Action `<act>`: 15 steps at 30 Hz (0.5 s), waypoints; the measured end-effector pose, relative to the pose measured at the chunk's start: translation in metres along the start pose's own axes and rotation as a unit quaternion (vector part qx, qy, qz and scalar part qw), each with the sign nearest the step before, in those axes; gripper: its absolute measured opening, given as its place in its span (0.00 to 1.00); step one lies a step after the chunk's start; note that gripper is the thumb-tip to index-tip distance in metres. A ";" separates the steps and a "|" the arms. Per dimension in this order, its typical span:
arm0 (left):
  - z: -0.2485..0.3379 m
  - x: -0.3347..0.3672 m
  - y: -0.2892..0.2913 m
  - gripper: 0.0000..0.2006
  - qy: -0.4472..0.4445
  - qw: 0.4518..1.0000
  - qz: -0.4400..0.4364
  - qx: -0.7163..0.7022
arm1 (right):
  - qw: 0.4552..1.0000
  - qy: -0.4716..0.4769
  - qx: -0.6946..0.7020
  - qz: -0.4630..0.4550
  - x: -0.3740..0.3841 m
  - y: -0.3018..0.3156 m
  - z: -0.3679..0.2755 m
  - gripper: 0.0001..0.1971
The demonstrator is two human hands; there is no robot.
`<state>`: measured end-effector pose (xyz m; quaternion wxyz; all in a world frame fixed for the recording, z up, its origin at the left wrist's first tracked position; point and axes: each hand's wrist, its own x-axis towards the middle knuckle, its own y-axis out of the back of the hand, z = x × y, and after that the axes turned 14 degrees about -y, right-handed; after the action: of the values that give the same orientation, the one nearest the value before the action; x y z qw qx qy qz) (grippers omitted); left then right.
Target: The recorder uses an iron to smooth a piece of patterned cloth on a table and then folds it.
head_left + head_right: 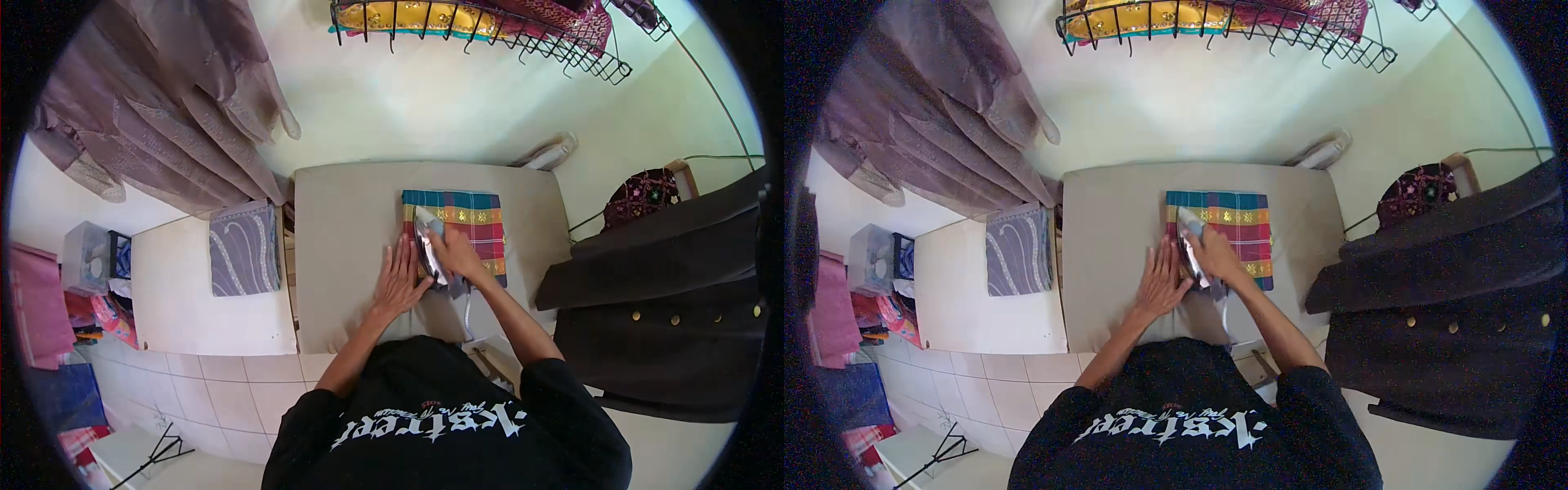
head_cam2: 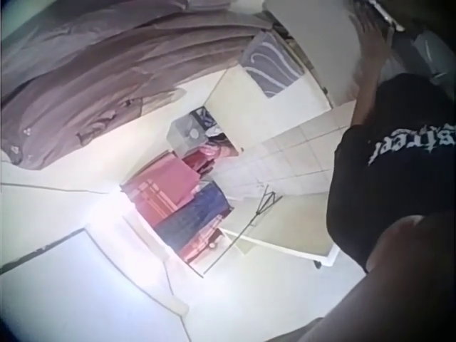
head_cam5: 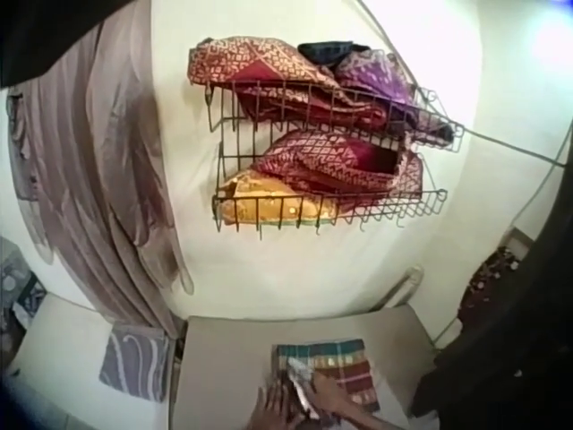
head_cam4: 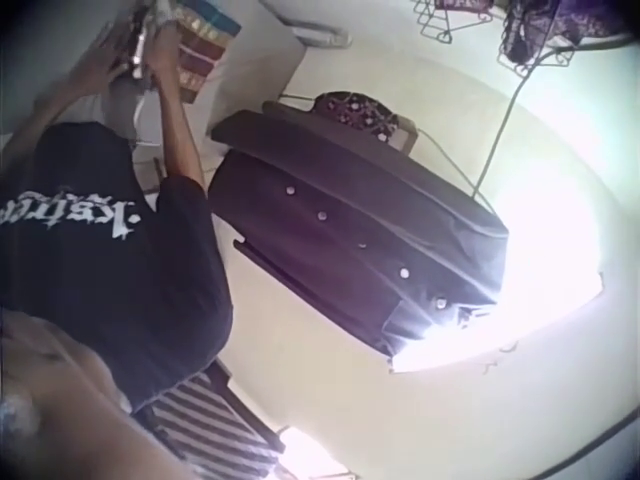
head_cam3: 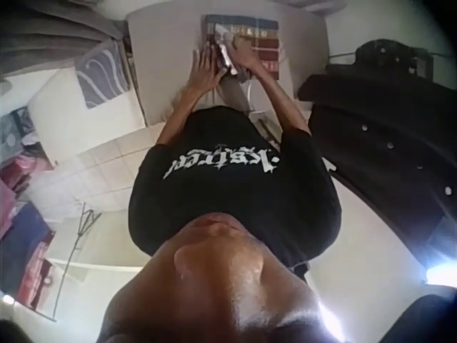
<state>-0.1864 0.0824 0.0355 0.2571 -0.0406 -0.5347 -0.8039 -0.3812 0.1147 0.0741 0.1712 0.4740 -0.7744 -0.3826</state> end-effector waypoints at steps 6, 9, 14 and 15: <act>0.003 0.005 0.008 0.45 -0.040 0.992 -0.060 0.103 | 0.960 -0.194 0.191 -0.069 0.052 0.007 -0.020 0.24; 0.000 -0.001 0.004 0.46 -0.020 0.999 -0.029 0.025 | 0.969 -0.148 0.181 -0.081 0.040 -0.002 -0.019 0.24; 0.007 0.003 0.010 0.49 -0.025 0.999 -0.039 0.026 | 0.993 -0.065 0.084 0.047 0.033 -0.004 -0.006 0.30; 0.008 0.002 0.013 0.49 -0.026 0.998 -0.042 0.024 | 0.993 -0.068 0.085 0.047 0.040 0.001 -0.015 0.30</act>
<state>-0.1840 0.0844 0.0504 0.2099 -0.0330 -0.5616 -0.7997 -0.3917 0.0733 0.0806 0.0947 0.4223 -0.8357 -0.3381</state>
